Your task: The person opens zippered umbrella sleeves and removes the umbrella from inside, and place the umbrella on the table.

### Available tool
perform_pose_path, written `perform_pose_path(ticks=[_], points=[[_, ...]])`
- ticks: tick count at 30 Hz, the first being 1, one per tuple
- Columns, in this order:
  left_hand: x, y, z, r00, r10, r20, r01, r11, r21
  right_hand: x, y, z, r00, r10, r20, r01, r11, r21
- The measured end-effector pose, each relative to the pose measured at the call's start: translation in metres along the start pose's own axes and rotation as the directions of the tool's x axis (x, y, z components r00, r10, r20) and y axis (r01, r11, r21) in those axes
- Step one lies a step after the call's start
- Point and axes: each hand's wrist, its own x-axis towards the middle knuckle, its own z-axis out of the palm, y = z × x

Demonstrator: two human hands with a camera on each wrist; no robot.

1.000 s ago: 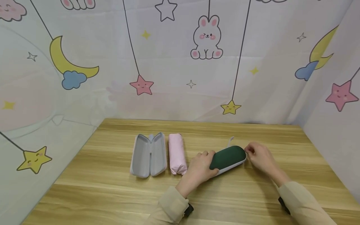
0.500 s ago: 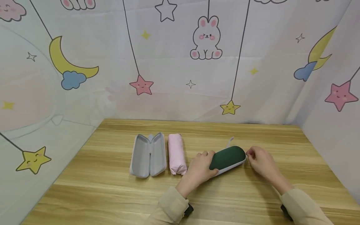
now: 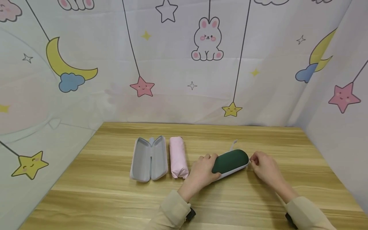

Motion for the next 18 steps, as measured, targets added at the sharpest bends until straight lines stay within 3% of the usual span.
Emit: perform_pose_path(ticks=[18], points=[[0.0,0.001,0.0,1.0,0.007,-0.009,-0.007,1.0,-0.002,-0.011,-0.008,-0.001,0.999,0.042,0.022,-0.042,0.999,0.01]])
